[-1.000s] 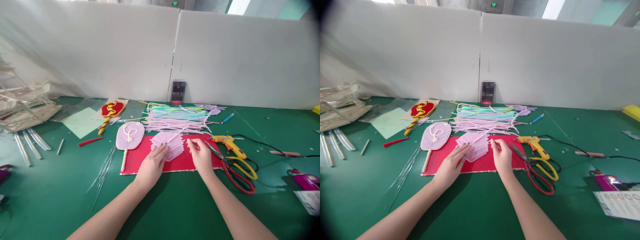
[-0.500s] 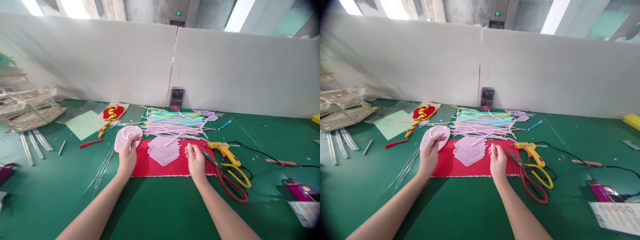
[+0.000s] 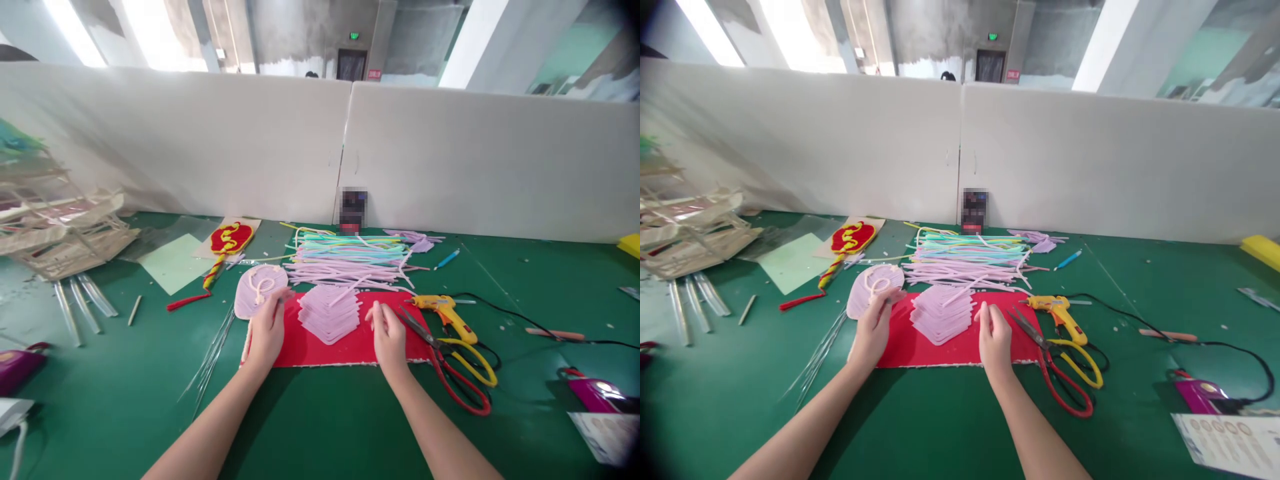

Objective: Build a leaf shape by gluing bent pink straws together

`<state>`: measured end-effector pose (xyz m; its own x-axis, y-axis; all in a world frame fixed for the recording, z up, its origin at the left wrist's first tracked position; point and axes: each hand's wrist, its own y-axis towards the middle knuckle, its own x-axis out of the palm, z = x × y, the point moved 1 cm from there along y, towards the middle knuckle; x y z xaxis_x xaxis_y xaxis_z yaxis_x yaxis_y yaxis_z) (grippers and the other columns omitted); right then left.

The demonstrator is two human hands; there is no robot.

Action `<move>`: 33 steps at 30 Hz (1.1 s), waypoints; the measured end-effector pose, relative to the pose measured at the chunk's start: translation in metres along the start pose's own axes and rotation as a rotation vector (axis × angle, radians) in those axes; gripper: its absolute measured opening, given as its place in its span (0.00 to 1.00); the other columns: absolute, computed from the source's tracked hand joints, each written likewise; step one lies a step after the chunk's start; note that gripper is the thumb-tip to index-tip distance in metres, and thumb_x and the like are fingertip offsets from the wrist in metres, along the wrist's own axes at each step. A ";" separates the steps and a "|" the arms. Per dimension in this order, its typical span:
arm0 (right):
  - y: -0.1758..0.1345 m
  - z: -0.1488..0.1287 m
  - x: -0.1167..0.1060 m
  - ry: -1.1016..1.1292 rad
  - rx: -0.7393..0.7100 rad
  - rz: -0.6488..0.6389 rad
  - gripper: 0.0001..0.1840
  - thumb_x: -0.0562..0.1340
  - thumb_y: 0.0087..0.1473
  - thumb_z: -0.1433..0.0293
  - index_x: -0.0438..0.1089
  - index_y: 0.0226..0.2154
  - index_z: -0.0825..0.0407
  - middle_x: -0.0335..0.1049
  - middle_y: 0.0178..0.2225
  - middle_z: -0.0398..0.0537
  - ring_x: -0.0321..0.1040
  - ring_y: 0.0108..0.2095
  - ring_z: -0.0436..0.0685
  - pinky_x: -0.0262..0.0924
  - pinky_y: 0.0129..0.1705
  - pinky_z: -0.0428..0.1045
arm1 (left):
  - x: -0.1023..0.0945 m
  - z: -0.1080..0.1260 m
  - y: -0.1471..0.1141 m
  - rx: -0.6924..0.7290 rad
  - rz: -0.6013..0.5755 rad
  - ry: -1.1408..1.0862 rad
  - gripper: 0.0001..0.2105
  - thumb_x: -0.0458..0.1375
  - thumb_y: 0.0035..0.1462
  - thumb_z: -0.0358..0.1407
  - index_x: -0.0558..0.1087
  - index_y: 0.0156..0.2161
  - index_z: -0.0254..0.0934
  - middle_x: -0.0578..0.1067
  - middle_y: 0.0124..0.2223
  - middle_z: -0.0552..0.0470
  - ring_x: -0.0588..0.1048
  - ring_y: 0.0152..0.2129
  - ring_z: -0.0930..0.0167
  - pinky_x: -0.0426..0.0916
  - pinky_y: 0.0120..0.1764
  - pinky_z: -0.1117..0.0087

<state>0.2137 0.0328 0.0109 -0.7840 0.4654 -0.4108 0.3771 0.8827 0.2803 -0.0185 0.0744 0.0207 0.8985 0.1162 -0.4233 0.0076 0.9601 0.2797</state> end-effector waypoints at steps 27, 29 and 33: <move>0.017 0.106 -0.147 -0.802 -0.086 0.386 0.37 0.48 0.53 0.44 0.73 0.39 0.60 0.70 0.32 0.62 0.65 0.36 0.66 0.58 0.40 0.59 | 0.013 0.004 -0.016 0.156 -0.108 0.190 0.14 0.45 0.62 0.30 0.68 0.49 0.38 0.74 0.49 0.46 0.71 0.49 0.66 0.67 0.50 0.63; 0.017 0.112 -0.149 -0.805 -0.066 0.395 0.38 0.48 0.53 0.44 0.72 0.40 0.60 0.70 0.34 0.63 0.64 0.38 0.67 0.58 0.41 0.59 | 0.012 0.000 -0.012 0.087 -0.106 0.175 0.15 0.45 0.61 0.30 0.67 0.50 0.38 0.74 0.51 0.46 0.71 0.50 0.66 0.66 0.51 0.63; 0.014 0.117 -0.152 -0.764 0.012 0.349 0.36 0.50 0.52 0.45 0.72 0.41 0.60 0.70 0.34 0.62 0.64 0.38 0.65 0.58 0.40 0.57 | 0.013 -0.005 -0.011 0.019 -0.124 0.130 0.16 0.45 0.61 0.31 0.67 0.51 0.37 0.73 0.52 0.47 0.70 0.51 0.66 0.65 0.52 0.64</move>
<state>0.3957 -0.0176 -0.0237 -0.0734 0.6237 -0.7782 0.5445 0.6788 0.4927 -0.0087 0.0670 0.0077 0.8261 0.0307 -0.5627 0.1239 0.9642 0.2345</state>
